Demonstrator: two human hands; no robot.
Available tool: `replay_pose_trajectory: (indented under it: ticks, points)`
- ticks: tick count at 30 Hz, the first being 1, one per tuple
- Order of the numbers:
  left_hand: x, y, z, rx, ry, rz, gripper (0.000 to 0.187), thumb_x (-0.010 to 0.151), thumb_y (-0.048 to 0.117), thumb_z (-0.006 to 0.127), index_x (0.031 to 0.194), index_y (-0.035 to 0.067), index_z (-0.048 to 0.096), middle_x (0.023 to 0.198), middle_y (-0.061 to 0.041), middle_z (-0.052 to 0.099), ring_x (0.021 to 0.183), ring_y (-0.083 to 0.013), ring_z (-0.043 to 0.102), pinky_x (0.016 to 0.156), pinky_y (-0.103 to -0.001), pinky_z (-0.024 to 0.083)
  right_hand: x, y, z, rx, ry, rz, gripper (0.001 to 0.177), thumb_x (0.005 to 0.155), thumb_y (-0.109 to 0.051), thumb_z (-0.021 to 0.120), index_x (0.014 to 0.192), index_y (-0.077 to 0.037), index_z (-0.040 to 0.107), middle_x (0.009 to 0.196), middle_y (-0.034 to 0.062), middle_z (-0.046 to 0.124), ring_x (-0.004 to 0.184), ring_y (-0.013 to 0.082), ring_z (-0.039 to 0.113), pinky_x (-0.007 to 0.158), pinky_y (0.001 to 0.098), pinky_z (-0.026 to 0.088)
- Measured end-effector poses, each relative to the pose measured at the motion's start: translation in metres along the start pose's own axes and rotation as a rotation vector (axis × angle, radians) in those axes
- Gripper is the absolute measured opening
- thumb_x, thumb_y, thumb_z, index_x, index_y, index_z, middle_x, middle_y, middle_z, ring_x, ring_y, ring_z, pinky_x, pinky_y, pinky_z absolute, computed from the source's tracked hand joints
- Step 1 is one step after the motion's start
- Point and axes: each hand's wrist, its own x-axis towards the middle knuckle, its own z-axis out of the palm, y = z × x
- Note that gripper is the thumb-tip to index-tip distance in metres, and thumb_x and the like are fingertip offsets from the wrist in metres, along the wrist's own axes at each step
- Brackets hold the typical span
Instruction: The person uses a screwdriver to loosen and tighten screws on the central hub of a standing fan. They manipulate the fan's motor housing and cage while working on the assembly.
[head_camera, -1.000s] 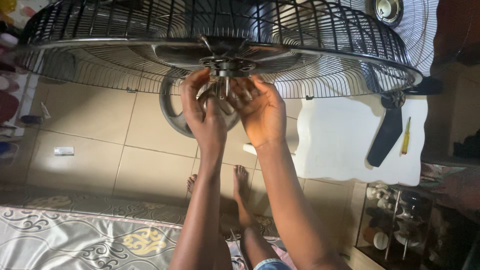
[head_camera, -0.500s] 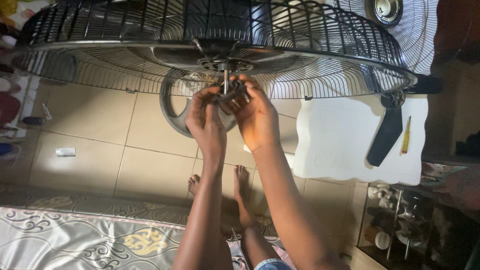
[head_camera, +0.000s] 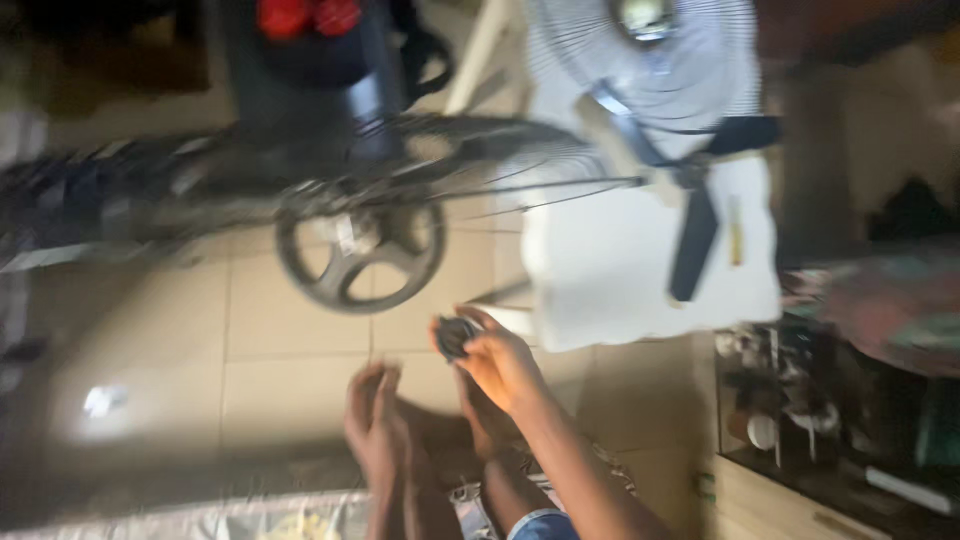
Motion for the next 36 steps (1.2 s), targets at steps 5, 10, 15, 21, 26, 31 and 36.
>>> replay_pose_trajectory:
  ticks: [5, 10, 15, 21, 26, 31, 36]
  points:
    - [-0.015, -0.061, -0.082, 0.451, -0.237, -0.303, 0.028, 0.095, 0.012, 0.062, 0.119, 0.001, 0.072, 0.119, -0.011, 0.073, 0.107, -0.0172, 0.068, 0.093, -0.033, 0.053, -0.041, -0.082, -0.095, -0.217, 0.375, -0.262, 0.051, 0.082, 0.009, 0.059, 0.133, 0.003, 0.055, 0.125, 0.0199, 0.064, 0.116, 0.0313, 0.064, 0.103, 0.0460, 0.053]
    - [0.006, -0.077, -0.081, 0.466, -0.245, -0.332, 0.031, 0.096, 0.013, 0.061, 0.124, 0.001, 0.068, 0.120, -0.012, 0.072, 0.109, -0.0189, 0.068, 0.093, -0.033, 0.052, -0.047, -0.181, -0.164, -0.470, 0.691, -0.478, 0.047, 0.083, 0.008, 0.065, 0.127, 0.001, 0.053, 0.108, 0.0172, 0.068, 0.100, 0.0274, 0.072, 0.087, 0.0454, 0.065]
    - [0.013, -0.062, -0.032, 0.382, -0.222, -0.312, 0.034, 0.098, 0.014, 0.060, 0.129, 0.001, 0.064, 0.121, -0.014, 0.072, 0.111, -0.0206, 0.068, 0.093, -0.034, 0.052, 0.008, -0.250, -0.195, -0.549, 0.679, -0.586, 0.040, 0.085, 0.004, 0.072, 0.122, 0.007, 0.057, 0.101, 0.0133, 0.067, 0.091, 0.0287, 0.073, 0.080, 0.0452, 0.067]
    - [-0.007, -0.062, 0.019, 0.302, -0.276, -0.346, 0.038, 0.097, 0.014, 0.059, 0.133, 0.001, 0.061, 0.122, -0.014, 0.071, 0.112, -0.0222, 0.067, 0.092, -0.034, 0.051, 0.068, -0.283, -0.210, -0.569, 0.534, -0.635, 0.026, 0.084, -0.001, 0.075, 0.105, 0.010, 0.065, 0.095, 0.0153, 0.071, 0.082, 0.0237, 0.074, 0.070, 0.0411, 0.068]
    - [-0.025, -0.070, 0.053, 0.370, -0.267, -0.363, 0.035, 0.096, 0.014, 0.061, 0.129, 0.001, 0.064, 0.117, -0.014, 0.073, 0.108, -0.0224, 0.070, 0.088, -0.035, 0.053, 0.083, -0.289, -0.220, -0.675, 0.614, -0.605, 0.024, 0.084, -0.005, 0.077, 0.103, 0.007, 0.069, 0.089, 0.0149, 0.071, 0.065, 0.0218, 0.072, 0.060, 0.0361, 0.065]
    - [-0.029, -0.089, 0.062, 0.292, -0.247, -0.368, 0.035, 0.096, 0.013, 0.062, 0.129, 0.001, 0.065, 0.116, -0.013, 0.073, 0.104, -0.0217, 0.070, 0.086, -0.034, 0.054, 0.079, -0.290, -0.212, -0.909, 0.697, -0.594, 0.026, 0.087, -0.013, 0.080, 0.107, 0.002, 0.072, 0.089, 0.0121, 0.068, 0.063, 0.0164, 0.066, 0.055, 0.0310, 0.058]
    - [-0.015, -0.113, 0.060, 0.297, -0.262, -0.325, 0.034, 0.098, 0.015, 0.059, 0.129, 0.003, 0.064, 0.117, -0.011, 0.073, 0.104, -0.0197, 0.070, 0.084, -0.033, 0.055, 0.074, -0.283, -0.161, -1.888, 0.534, -0.964, 0.064, 0.072, -0.027, 0.095, 0.121, 0.000, 0.063, 0.107, 0.0150, 0.061, 0.089, 0.0258, 0.064, 0.071, 0.0374, 0.054]
